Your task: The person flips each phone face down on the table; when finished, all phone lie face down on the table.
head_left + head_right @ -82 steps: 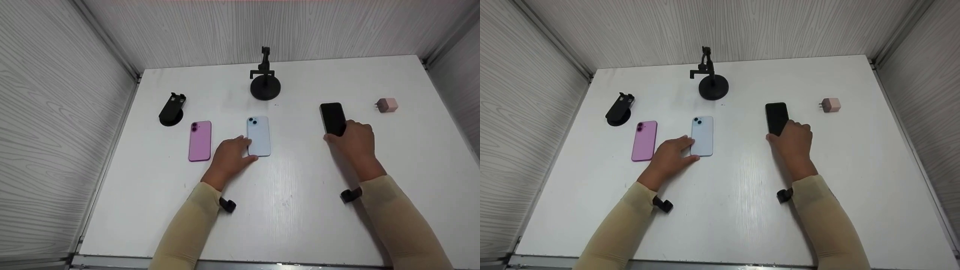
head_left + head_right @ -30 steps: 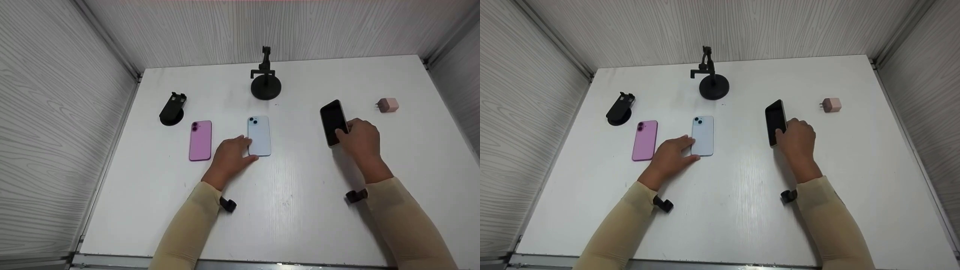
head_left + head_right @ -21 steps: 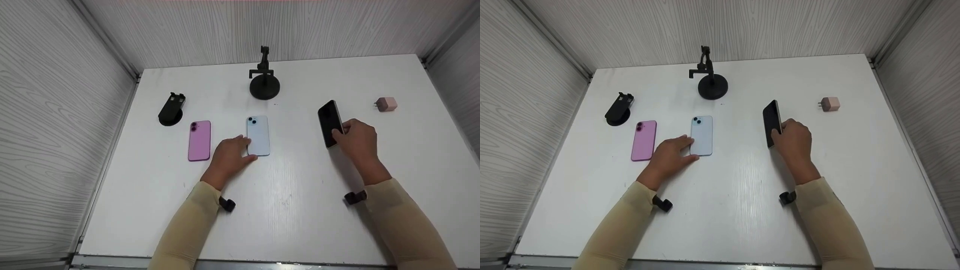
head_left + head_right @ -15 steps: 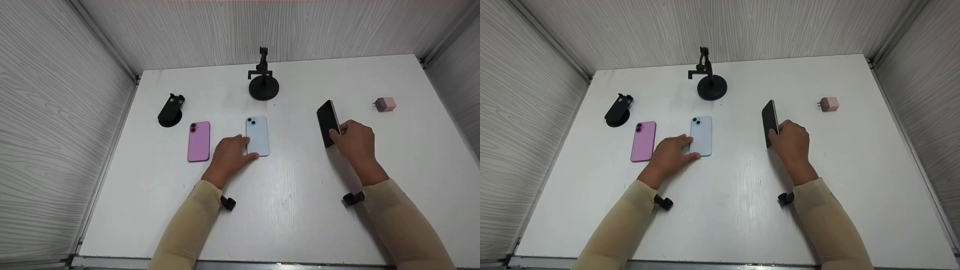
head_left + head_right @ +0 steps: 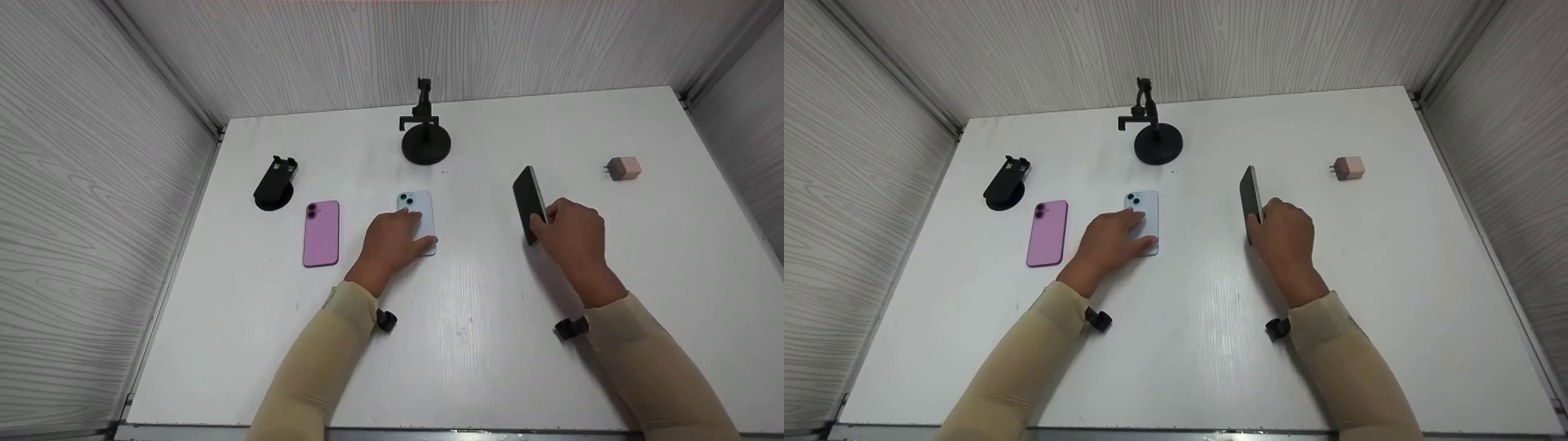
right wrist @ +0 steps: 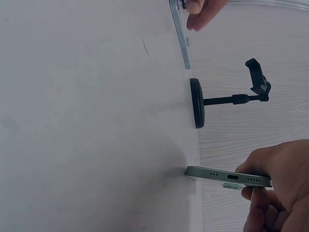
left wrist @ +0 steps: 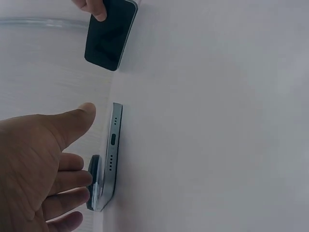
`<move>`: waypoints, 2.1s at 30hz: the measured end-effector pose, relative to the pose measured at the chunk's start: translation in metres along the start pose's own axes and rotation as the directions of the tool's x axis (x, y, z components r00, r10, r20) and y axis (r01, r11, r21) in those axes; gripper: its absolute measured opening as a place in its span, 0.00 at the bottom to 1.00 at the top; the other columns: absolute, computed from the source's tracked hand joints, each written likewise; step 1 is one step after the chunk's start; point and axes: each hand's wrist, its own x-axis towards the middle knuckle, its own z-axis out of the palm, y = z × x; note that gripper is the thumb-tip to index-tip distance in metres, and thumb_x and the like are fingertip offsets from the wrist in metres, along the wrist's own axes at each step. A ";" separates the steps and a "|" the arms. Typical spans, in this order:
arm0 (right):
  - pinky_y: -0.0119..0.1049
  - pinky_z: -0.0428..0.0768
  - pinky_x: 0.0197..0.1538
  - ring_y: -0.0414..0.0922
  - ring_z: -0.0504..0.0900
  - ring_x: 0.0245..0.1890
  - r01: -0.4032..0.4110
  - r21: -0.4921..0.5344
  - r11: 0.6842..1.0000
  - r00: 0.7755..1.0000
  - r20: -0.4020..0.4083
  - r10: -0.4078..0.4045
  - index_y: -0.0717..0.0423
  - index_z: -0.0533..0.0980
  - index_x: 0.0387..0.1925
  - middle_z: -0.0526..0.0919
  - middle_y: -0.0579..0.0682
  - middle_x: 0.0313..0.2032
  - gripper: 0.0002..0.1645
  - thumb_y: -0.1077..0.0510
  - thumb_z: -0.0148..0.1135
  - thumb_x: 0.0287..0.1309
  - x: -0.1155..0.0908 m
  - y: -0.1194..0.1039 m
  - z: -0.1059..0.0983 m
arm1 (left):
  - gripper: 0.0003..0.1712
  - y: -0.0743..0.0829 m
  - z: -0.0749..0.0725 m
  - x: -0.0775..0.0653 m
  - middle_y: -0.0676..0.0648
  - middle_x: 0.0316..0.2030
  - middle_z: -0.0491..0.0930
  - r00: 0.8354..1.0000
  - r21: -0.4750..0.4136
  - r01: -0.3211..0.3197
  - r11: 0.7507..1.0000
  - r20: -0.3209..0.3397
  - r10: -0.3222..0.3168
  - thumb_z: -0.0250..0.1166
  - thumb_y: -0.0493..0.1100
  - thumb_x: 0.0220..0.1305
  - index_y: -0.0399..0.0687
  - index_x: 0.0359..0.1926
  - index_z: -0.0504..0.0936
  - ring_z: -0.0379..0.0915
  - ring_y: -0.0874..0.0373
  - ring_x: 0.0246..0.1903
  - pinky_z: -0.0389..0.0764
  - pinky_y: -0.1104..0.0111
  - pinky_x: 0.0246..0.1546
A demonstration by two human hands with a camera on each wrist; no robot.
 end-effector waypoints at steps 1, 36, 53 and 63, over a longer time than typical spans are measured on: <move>0.48 0.76 0.33 0.58 0.85 0.30 0.001 0.001 1.000 1.000 -0.001 -0.001 0.67 0.84 0.39 0.90 0.65 0.33 0.22 0.48 0.67 0.72 0.000 0.000 0.000 | 0.38 0.002 -0.001 0.002 0.41 0.69 0.84 1.000 -0.003 -0.007 1.000 0.000 0.007 0.70 0.65 0.73 0.47 0.72 0.82 0.80 0.42 0.68 0.78 0.52 0.74; 0.44 0.74 0.29 0.57 0.84 0.26 0.038 -0.006 0.999 0.999 -0.013 -0.038 0.69 0.85 0.40 0.90 0.64 0.30 0.22 0.50 0.68 0.71 -0.016 -0.006 0.003 | 0.38 0.061 -0.004 0.051 0.47 0.74 0.79 0.998 -0.118 -0.010 0.993 0.063 0.018 0.67 0.67 0.75 0.56 0.77 0.78 0.73 0.49 0.75 0.73 0.58 0.77; 0.41 0.71 0.26 0.53 0.81 0.23 0.048 -0.013 0.999 0.999 -0.009 -0.049 0.68 0.85 0.38 0.88 0.60 0.25 0.19 0.52 0.68 0.70 -0.022 -0.007 0.002 | 0.35 0.106 0.012 0.073 0.54 0.71 0.82 0.999 -0.275 -0.002 0.961 0.031 0.011 0.68 0.66 0.75 0.58 0.76 0.80 0.75 0.56 0.75 0.74 0.64 0.76; 0.40 0.69 0.26 0.53 0.80 0.23 0.049 -0.011 0.999 0.999 0.009 -0.049 0.66 0.85 0.36 0.87 0.59 0.23 0.18 0.52 0.68 0.70 -0.024 -0.009 0.001 | 0.39 0.117 0.023 0.077 0.55 0.71 0.82 1.000 -0.349 -0.003 0.937 0.024 0.012 0.65 0.70 0.76 0.58 0.78 0.77 0.74 0.57 0.75 0.74 0.66 0.76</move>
